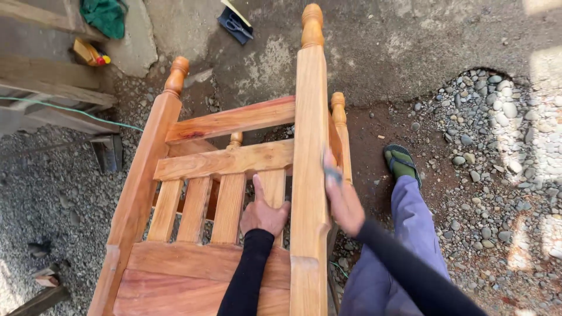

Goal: The person sands the wooden frame of a chair using a sanding block. They smooth the surface of the armrests and the back slats, moving the block back and forth along the wood grain.

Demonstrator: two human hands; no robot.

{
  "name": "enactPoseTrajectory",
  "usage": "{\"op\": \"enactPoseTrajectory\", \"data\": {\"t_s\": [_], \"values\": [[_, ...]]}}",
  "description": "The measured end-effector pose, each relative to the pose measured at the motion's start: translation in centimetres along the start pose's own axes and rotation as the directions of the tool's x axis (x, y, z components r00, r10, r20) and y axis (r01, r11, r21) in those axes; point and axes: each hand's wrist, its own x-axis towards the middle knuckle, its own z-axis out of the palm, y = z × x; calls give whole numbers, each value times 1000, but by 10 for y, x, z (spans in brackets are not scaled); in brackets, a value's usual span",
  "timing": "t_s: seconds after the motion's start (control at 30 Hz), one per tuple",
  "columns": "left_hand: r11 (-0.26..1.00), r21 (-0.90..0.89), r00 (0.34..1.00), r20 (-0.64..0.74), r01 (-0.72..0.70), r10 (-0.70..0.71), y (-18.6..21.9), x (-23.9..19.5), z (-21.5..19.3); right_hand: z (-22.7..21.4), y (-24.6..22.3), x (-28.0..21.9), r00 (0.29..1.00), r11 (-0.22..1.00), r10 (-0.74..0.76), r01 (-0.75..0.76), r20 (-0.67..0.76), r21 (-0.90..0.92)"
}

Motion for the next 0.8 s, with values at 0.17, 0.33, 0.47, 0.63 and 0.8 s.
{"op": "enactPoseTrajectory", "data": {"t_s": [0.17,0.33,0.47,0.63,0.8], "values": [[1000,18,999,24,25,-25,7,-1,-8,2,-11,-65,990,995,-64,73,127,-69],[997,64,996,66,52,-56,11,0,-12,-12,81,74,994,990,-109,110,21,-84],[998,53,999,30,28,-30,4,-1,-4,-16,145,131,995,997,82,-82,-55,5],[997,67,999,40,27,-30,4,1,-4,1,12,-32,997,1000,-22,23,71,-3],[995,81,996,71,53,-59,5,4,-4,5,13,-46,992,998,-54,56,118,-14]]}}
